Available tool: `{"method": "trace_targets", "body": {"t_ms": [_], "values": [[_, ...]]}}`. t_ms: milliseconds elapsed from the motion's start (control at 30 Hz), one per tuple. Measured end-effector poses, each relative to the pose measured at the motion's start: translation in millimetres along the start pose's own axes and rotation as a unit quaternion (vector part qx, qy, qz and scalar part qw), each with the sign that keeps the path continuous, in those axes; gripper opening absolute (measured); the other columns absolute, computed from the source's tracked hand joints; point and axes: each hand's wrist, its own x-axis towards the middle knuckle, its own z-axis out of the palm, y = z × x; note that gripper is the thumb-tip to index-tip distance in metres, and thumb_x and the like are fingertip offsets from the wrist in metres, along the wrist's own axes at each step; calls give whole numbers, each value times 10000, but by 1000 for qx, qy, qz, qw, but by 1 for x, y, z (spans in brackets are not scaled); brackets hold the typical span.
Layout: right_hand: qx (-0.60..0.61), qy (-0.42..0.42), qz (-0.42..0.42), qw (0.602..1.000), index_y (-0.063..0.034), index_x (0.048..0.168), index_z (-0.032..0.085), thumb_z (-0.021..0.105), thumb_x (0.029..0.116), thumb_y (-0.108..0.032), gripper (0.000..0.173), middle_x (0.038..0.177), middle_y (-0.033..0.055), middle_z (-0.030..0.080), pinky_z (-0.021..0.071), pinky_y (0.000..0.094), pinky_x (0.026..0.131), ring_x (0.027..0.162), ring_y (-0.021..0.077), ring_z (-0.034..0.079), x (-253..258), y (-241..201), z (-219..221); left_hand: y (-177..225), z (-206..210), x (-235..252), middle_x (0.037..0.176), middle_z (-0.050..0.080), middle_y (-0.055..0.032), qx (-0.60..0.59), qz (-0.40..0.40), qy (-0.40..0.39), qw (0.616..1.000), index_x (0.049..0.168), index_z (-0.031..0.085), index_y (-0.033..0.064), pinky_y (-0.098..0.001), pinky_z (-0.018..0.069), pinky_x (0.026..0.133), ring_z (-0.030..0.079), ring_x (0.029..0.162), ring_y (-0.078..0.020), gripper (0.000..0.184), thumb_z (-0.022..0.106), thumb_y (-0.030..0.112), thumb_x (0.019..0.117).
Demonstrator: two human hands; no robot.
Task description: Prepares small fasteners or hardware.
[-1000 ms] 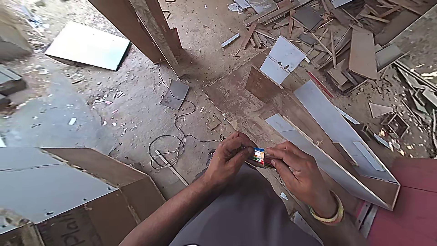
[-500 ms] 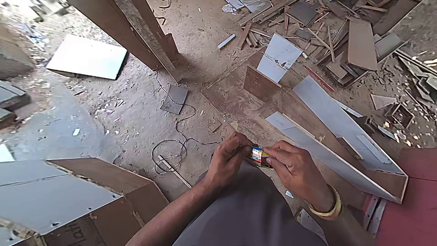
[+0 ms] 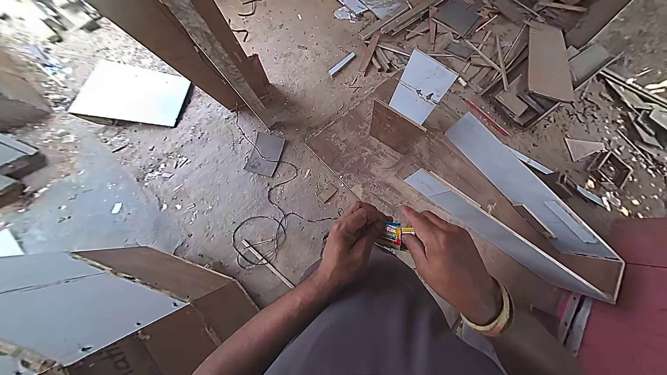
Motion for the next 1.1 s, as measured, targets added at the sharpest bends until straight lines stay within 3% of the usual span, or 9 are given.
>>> {"method": "trace_targets", "body": {"t_ms": [200, 300, 400, 500, 567, 667, 800, 900, 1100], "values": [[-61, 67, 0, 996, 108, 1356, 589, 628, 920, -86, 479, 820, 93, 730, 580, 348, 580, 652, 232, 698, 7, -13, 9, -1, 11, -1, 1063, 685, -104, 44, 35, 85, 995, 1058, 712, 0, -306, 597, 876, 680, 999, -167, 145, 586, 42, 1001], [22, 98, 7, 995, 112, 1441, 492, 635, 946, -91, 555, 1037, 97, 760, 613, 308, 670, 773, 167, 728, 9, -16, 14, -2, 14, 0, 1076, 678, -113, 25, 47, 112, 992, 1092, 691, -3, -310, 593, 863, 672, 998, -174, 157, 563, 51, 1021], [141, 113, 20, 983, 101, 1472, 453, 685, 929, -94, 621, 1191, 140, 708, 627, 273, 728, 851, 125, 721, 9, -15, 16, -2, 17, -1, 1098, 677, -136, -16, 43, 127, 991, 1102, 654, -26, -316, 618, 824, 695, 985, -186, 158, 530, 46, 1035], [211, 114, 19, 971, 139, 1426, 475, 623, 1002, -144, 531, 1219, 140, 710, 630, 266, 846, 991, 117, 725, 3, -11, 19, -4, 16, -2, 1103, 665, -148, -26, 55, 144, 988, 1101, 648, -34, -351, 638, 817, 704, 981, -207, 157, 524, 37, 1034], [267, 135, 24, 954, 168, 1394, 483, 622, 1005, -141, 516, 1227, 173, 691, 637, 278, 865, 1032, 147, 722, -2, -11, 23, -4, 15, -3, 1107, 660, -146, -38, 60, 150, 986, 1106, 640, -37, -360, 642, 814, 707, 966, -204, 160, 513, 36, 1041], [312, 181, 23, 932, 163, 1305, 559, 660, 996, -177, 470, 1189, 190, 685, 656, 303, 831, 1012, 181, 727, -7, -9, 34, -3, 16, -4, 1132, 652, -143, -75, 46, 152, 984, 1114, 610, -37, -371, 648, 816, 710, 967, -207, 153, 492, 42, 1055], [270, 233, 5, 934, 103, 1192, 677, 720, 958, -200, 385, 1073, 131, 724, 641, 253, 816, 922, 107, 729, -10, -10, 53, 2, 17, -6, 1148, 649, -153, -139, -6, 154, 978, 1142, 553, -50, -400, 653, 828, 719, 960, -225, 163, 454, 63, 1078], [218, 282, -15, 934, 73, 1106, 732, 697, 972, -172, 281, 1012, 113, 749, 619, 213, 828, 915, 81, 725, -4, -10, 58, 2, 14, -7, 1194, 647, -176, -178, -16, 133, 975, 1126, 551, -47, -424, 644, 873, 716, 1025, -257, 159, 452, 67, 1075], [317, 258, -5, 913, 39, 1032, 757, 649, 981, -81, 169, 977, 83, 752, 634, 250, 764, 852, 108, 727, 6, -13, 50, 1, 7, -9, 1181, 672, -120, -212, 1, 103, 972, 1103, 575, 6, -409, 598, 940, 694, 1054, -202, 102, 504, 66, 1060]]}}
